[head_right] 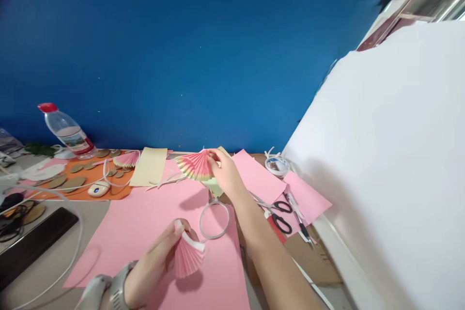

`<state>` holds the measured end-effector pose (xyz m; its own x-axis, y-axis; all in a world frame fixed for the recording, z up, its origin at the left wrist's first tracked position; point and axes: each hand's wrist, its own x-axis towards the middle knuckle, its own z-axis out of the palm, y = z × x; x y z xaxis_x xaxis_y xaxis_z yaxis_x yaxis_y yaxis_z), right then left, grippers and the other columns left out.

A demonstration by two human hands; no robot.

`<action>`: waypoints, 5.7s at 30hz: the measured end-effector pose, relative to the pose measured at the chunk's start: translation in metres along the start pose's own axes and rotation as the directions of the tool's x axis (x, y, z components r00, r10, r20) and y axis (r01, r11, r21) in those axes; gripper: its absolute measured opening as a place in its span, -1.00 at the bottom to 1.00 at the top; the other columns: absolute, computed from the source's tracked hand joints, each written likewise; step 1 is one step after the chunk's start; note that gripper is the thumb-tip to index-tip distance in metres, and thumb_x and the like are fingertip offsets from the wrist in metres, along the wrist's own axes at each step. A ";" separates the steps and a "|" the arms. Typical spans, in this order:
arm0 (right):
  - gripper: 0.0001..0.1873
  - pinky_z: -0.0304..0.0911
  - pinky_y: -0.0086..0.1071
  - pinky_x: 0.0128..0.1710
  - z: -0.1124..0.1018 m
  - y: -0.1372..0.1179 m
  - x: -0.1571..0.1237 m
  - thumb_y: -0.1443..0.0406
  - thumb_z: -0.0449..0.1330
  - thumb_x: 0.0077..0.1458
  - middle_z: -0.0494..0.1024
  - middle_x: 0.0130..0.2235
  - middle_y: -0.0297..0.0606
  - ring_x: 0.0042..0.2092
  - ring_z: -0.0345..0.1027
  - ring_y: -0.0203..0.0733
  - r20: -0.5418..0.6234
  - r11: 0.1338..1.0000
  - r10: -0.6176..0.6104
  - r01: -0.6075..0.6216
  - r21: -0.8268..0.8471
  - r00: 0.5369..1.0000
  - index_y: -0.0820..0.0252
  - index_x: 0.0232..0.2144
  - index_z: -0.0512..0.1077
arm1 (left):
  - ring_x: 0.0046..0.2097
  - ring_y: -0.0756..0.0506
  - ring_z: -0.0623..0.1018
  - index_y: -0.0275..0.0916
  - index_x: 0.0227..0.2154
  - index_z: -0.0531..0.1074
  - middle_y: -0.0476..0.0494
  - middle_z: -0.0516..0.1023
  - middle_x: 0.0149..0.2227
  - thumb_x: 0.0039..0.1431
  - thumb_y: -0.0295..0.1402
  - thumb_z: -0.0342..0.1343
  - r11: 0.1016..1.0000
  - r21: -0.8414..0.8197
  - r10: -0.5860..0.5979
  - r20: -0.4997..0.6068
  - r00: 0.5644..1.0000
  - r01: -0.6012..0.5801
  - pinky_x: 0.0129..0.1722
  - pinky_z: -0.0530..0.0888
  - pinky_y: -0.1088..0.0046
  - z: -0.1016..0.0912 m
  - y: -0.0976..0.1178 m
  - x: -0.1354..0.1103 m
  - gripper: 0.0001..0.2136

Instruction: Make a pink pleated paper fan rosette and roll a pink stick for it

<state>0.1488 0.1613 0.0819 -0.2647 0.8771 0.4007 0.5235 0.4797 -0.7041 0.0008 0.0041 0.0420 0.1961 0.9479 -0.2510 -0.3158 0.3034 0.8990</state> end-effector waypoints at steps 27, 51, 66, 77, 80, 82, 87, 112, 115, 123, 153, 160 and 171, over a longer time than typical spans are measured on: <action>-0.86 0.21 -0.32 -0.37 -0.138 -0.059 -0.050 0.15 0.13 0.03 0.39 -0.26 -0.26 -0.19 0.31 -0.06 -0.603 0.975 0.023 -0.151 -0.162 0.797 0.05 -0.36 0.35 | -0.48 -0.01 0.36 -0.18 -0.09 0.41 0.02 0.41 -0.52 0.02 -0.70 0.06 -0.178 0.779 0.920 0.349 0.180 -0.601 -0.42 0.30 0.44 0.018 0.121 0.056 -0.59; -0.59 0.39 -0.30 -0.34 -0.119 -0.081 -0.043 0.13 0.24 0.01 0.51 -0.38 -0.30 -0.33 0.44 -0.13 -0.553 0.944 0.281 -0.121 0.308 0.784 0.00 -0.08 0.30 | -0.18 -0.07 0.60 -0.06 0.03 0.24 -0.02 0.56 -0.26 0.09 -0.34 0.19 0.878 -0.171 0.403 -0.242 0.883 -0.447 -0.29 0.54 0.51 0.042 0.117 0.073 -0.56; -0.60 0.28 -0.28 -0.33 -0.110 -0.060 -0.047 0.48 0.07 0.09 0.48 -0.33 -0.26 -0.29 0.40 -0.11 -0.471 0.863 -0.397 0.147 -0.483 0.787 0.00 -0.06 0.32 | -0.10 -0.14 0.58 -0.25 -0.33 0.50 -0.19 0.58 -0.09 0.09 -0.31 0.20 0.859 -0.431 0.223 -0.171 0.960 -0.277 -0.28 0.59 0.52 0.052 0.111 0.066 -0.87; -0.53 0.18 -0.19 0.10 -0.072 -0.073 -0.043 0.43 -0.03 0.16 0.39 0.06 -0.21 0.13 0.21 -0.10 -0.172 0.950 -0.313 0.312 -0.030 0.934 0.04 0.11 0.18 | -0.12 -0.07 0.58 -0.20 -0.33 0.52 -0.05 0.61 -0.23 0.12 -0.35 0.17 0.785 -0.494 0.326 -0.184 0.927 -0.374 -0.17 0.55 0.50 0.060 0.105 0.059 -0.92; -0.72 0.35 -0.33 -0.11 -0.074 -0.074 -0.044 0.38 0.01 0.19 0.48 -0.09 -0.24 -0.03 0.37 -0.14 -0.179 0.973 -0.208 0.223 0.067 0.962 0.03 -0.07 0.31 | -0.18 -0.02 0.59 -0.15 -0.33 0.52 0.02 0.60 -0.31 0.10 -0.37 0.20 0.781 -0.450 0.376 -0.214 0.902 -0.433 -0.21 0.55 0.56 0.056 0.106 0.059 -0.93; -0.77 0.38 -0.38 -0.18 -0.074 -0.074 -0.043 0.37 0.07 0.18 0.49 -0.15 -0.27 -0.10 0.41 -0.18 -0.206 0.977 -0.134 0.164 0.135 0.969 0.02 -0.12 0.29 | -0.09 -0.05 0.55 -0.09 -0.19 0.48 0.01 0.59 -0.21 0.12 -0.36 0.18 0.782 -0.382 0.436 -0.229 0.871 -0.492 -0.18 0.54 0.54 0.056 0.106 0.058 -0.82; -0.55 0.41 -0.34 -0.24 -0.082 -0.077 -0.039 0.30 0.13 0.14 0.51 -0.11 -0.23 -0.07 0.42 -0.11 -0.116 0.980 0.086 -0.063 0.188 0.990 -0.01 0.07 0.15 | 0.02 -0.20 0.48 -0.16 -0.16 0.49 -0.09 0.57 -0.12 0.14 -0.31 0.14 0.826 -0.103 0.522 -0.231 0.821 -0.554 -0.13 0.53 0.38 0.056 0.111 0.058 -0.79; -0.82 0.39 -0.34 -0.11 -0.047 -0.071 -0.023 0.26 0.33 -0.06 0.56 -0.24 -0.26 -0.14 0.44 -0.19 -0.001 0.084 0.606 -0.062 0.995 0.795 0.16 -0.38 0.43 | -0.17 0.06 0.52 -0.14 -0.36 0.53 0.04 0.59 -0.25 0.15 -0.41 0.14 0.810 -0.483 0.320 -0.113 0.941 -0.334 -0.14 0.45 0.59 0.066 0.089 0.070 -0.92; -0.85 0.35 -0.32 -0.05 -0.030 -0.081 -0.027 0.24 0.26 0.04 0.55 -0.19 -0.21 -0.05 0.40 -0.16 0.044 -0.016 0.550 -0.042 0.999 0.834 0.21 -0.34 0.47 | -0.19 0.06 0.52 -0.18 -0.35 0.54 0.01 0.58 -0.30 0.13 -0.40 0.17 0.800 -0.488 0.307 -0.166 0.937 -0.349 -0.11 0.45 0.58 0.070 0.085 0.070 -0.94; -0.78 0.31 -0.32 -0.12 -0.007 -0.084 -0.035 0.20 0.18 0.11 0.54 -0.23 -0.19 -0.10 0.37 -0.13 0.092 -0.086 0.505 -0.057 0.995 0.858 0.24 -0.29 0.51 | -0.22 -0.01 0.54 -0.21 -0.32 0.54 -0.03 0.56 -0.34 0.08 -0.36 0.21 0.835 -0.427 0.270 -0.234 0.934 -0.348 -0.19 0.48 0.54 0.076 0.074 0.070 -0.90; -0.75 0.30 -0.25 -0.16 -0.010 -0.100 -0.035 0.09 0.25 -0.05 0.52 -0.44 -0.25 -0.21 0.38 -0.08 0.017 0.106 0.573 -0.095 0.990 0.819 0.14 -0.44 0.52 | -0.04 -0.18 0.52 -0.24 -0.17 0.53 -0.15 0.60 -0.17 0.05 -0.27 0.21 0.909 -0.060 0.387 -0.249 0.888 -0.413 -0.04 0.43 0.34 0.067 0.078 0.069 -0.72; -0.78 0.32 -0.32 -0.16 0.000 -0.093 -0.036 0.16 0.19 0.07 0.53 -0.34 -0.26 -0.20 0.39 -0.16 0.078 -0.001 0.523 -0.091 0.996 0.849 0.20 -0.39 0.49 | -0.06 -0.16 0.53 -0.26 -0.26 0.55 -0.13 0.61 -0.19 0.06 -0.26 0.20 0.892 0.078 0.448 -0.283 0.848 -0.445 -0.10 0.45 0.45 0.067 0.077 0.069 -0.78; -0.79 0.33 -0.37 -0.28 -0.003 -0.101 -0.038 0.15 0.22 0.02 0.52 -0.32 -0.27 -0.30 0.38 -0.19 0.067 0.080 0.539 -0.131 0.988 0.840 0.19 -0.43 0.46 | -0.15 -0.13 0.56 -0.25 -0.24 0.55 -0.09 0.63 -0.27 0.09 -0.24 0.17 0.879 0.195 0.475 -0.312 0.822 -0.434 -0.20 0.47 0.49 0.067 0.077 0.066 -0.77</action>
<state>0.1086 0.0790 0.1397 0.0055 0.9966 -0.0826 -0.7237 -0.0530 -0.6880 0.0519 0.0836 0.1191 -0.2790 0.9541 0.1089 -0.1823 -0.1639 0.9695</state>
